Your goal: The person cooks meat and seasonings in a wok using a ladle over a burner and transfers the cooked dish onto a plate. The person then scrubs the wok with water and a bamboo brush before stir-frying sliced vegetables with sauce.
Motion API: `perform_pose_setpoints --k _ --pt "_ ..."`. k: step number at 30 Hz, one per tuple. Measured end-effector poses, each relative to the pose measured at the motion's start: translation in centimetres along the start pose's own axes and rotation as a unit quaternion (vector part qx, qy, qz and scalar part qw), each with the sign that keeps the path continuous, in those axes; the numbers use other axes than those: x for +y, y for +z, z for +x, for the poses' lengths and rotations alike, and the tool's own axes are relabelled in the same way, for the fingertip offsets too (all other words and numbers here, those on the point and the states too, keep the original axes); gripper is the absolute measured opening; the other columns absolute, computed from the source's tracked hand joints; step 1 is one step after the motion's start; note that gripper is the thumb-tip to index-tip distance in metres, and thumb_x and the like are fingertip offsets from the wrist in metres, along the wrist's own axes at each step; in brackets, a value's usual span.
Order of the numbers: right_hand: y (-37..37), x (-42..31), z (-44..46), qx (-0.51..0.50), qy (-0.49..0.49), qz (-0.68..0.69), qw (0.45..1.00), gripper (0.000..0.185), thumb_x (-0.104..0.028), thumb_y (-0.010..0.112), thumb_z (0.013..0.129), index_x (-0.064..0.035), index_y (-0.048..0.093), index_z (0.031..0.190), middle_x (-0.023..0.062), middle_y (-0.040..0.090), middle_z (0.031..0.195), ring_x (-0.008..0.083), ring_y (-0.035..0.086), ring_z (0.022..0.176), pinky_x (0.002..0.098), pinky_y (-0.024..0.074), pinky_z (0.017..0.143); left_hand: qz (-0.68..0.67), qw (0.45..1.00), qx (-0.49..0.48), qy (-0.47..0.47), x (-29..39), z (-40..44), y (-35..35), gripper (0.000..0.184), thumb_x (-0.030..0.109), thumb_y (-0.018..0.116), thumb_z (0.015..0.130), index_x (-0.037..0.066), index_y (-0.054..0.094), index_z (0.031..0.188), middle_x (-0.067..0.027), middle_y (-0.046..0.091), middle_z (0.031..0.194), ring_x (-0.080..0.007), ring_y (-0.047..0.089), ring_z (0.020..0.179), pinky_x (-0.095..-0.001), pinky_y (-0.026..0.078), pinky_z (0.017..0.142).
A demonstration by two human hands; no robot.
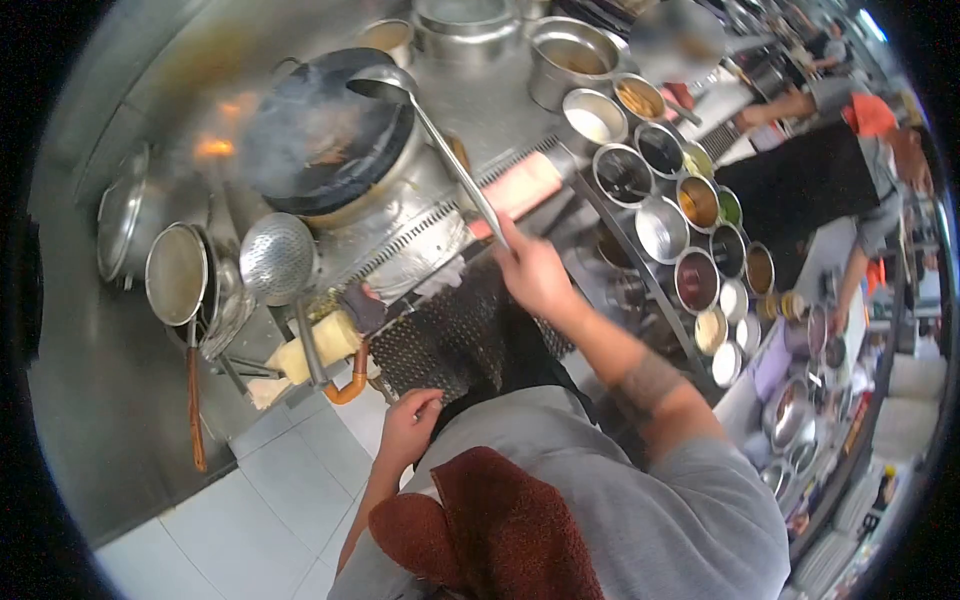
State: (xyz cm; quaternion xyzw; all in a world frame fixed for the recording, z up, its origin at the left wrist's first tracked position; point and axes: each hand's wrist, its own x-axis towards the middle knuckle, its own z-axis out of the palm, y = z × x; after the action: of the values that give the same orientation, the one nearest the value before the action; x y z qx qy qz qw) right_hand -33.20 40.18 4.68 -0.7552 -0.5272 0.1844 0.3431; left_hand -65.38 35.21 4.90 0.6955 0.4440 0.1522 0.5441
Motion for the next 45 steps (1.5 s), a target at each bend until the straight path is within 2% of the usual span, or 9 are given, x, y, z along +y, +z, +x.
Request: perform_pose_setpoints --k 2,5,8,11,16,28,33,39,45 --pt "-3.2 -0.1 -10.9 -0.069 0.160 0.056 0.983 0.058 -0.020 0.064 0.096 -0.0089 0.044 0.150 0.0226 0.070 0.097 0.0314 0.069 0.080 0.0404 0.0530 0.080 0.009 0.999 -0.005 -0.044 -2.4 -2.4 0.1 0.020 0.012 0.064 0.094 0.000 0.070 0.109 -0.0147 0.071 0.101 -0.0235 0.070 0.084 -0.0321 0.055 0.076" --pt "-7.7 0.5 -23.0 -0.112 0.416 0.269 0.861 0.054 -0.013 0.060 0.097 -0.0139 0.049 0.150 0.0016 0.059 0.070 0.0140 0.054 0.053 0.0271 0.0470 0.052 0.016 0.992 -0.042 -0.114 -5.7 -5.3 0.2 0.020 0.013 0.064 0.094 0.001 0.071 0.109 -0.0144 0.071 0.100 -0.0234 0.070 0.085 -0.0319 0.055 0.076" --pt "-5.7 4.0 -26.4 -0.015 0.538 0.318 0.781 0.051 -0.009 0.057 0.096 -0.0140 0.052 0.146 -0.0003 0.049 0.061 0.0094 0.045 0.041 0.0245 0.0369 0.037 0.039 0.982 -0.075 -0.167 -8.6 -6.8 0.7 0.020 0.013 0.064 0.094 0.002 0.071 0.108 -0.0150 0.072 0.101 -0.0249 0.070 0.086 -0.0335 0.056 0.078" --pt "-0.3 15.2 -25.9 0.093 0.525 0.295 0.793 0.012 -0.010 0.055 0.095 -0.0103 0.062 0.105 -0.0002 0.049 0.061 0.0114 0.045 0.040 0.0295 0.0370 0.034 0.063 0.974 -0.103 -0.192 -13.3 -7.6 1.9 0.019 0.013 0.063 0.094 0.002 0.072 0.107 -0.0162 0.072 0.102 -0.0275 0.071 0.087 -0.0353 0.056 0.079" --pt "2.9 34.2 -17.6 0.161 0.466 0.231 0.839 0.018 -0.013 0.049 0.088 -0.0072 0.059 0.075 0.0061 0.052 0.054 0.0184 0.053 0.043 0.0328 0.0402 0.040 0.093 0.941 -0.085 -0.314 -20.5 -12.4 2.0 0.018 0.013 0.063 0.094 0.000 0.072 0.104 -0.0165 0.073 0.097 -0.0248 0.072 0.086 -0.0342 0.056 0.078" --pt "4.8 55.8 -6.7 -0.011 0.549 0.120 0.827 0.014 -0.010 0.059 0.089 -0.0050 0.055 0.076 0.0088 0.058 0.063 0.0179 0.055 0.048 0.0305 0.0455 0.042 0.111 0.839 -0.097 -0.523 -25.1 -27.2 -0.8 0.022 0.012 0.056 0.096 -0.004 0.071 0.101 -0.0119 0.074 0.085 -0.0181 0.073 0.072 -0.0304 0.057 0.062" --pt "3.6 55.0 -7.2 0.114 0.533 0.545 0.637 0.006 -0.007 0.057 0.092 -0.0050 0.054 0.088 0.0079 0.059 0.073 0.0131 0.055 0.055 0.0216 0.0456 0.044 0.014 0.834 -0.077 -0.545 -25.9 -27.6 1.0 0.023 0.008 0.058 0.093 -0.005 0.071 0.107 -0.0110 0.074 0.088 -0.0158 0.071 0.075 -0.0309 0.058 0.063" --pt "3.6 57.4 -9.3 0.098 0.448 0.763 0.455 0.013 -0.009 0.063 0.092 -0.0027 0.052 0.093 0.0098 0.055 0.076 0.0150 0.056 0.059 0.0244 0.0471 0.046 -0.009 0.813 -0.022 -0.582 -23.4 -23.5 3.0 0.024 0.009 0.059 0.094 -0.005 0.070 0.110 -0.0133 0.074 0.097 -0.0174 0.071 0.085 -0.0314 0.059 0.072" --pt "0.9 54.6 -15.9 0.034 0.405 0.829 0.383 0.014 -0.012 0.062 0.095 -0.0014 0.054 0.099 0.0075 0.058 0.082 0.0119 0.056 0.060 0.0232 0.0461 0.046 0.079 0.855 -0.082 -0.506 -18.8 -20.8 4.2 0.023 0.008 0.055 0.098 -0.004 0.069 0.111 -0.0125 0.074 0.096 -0.0189 0.071 0.084 -0.0311 0.059 0.070"
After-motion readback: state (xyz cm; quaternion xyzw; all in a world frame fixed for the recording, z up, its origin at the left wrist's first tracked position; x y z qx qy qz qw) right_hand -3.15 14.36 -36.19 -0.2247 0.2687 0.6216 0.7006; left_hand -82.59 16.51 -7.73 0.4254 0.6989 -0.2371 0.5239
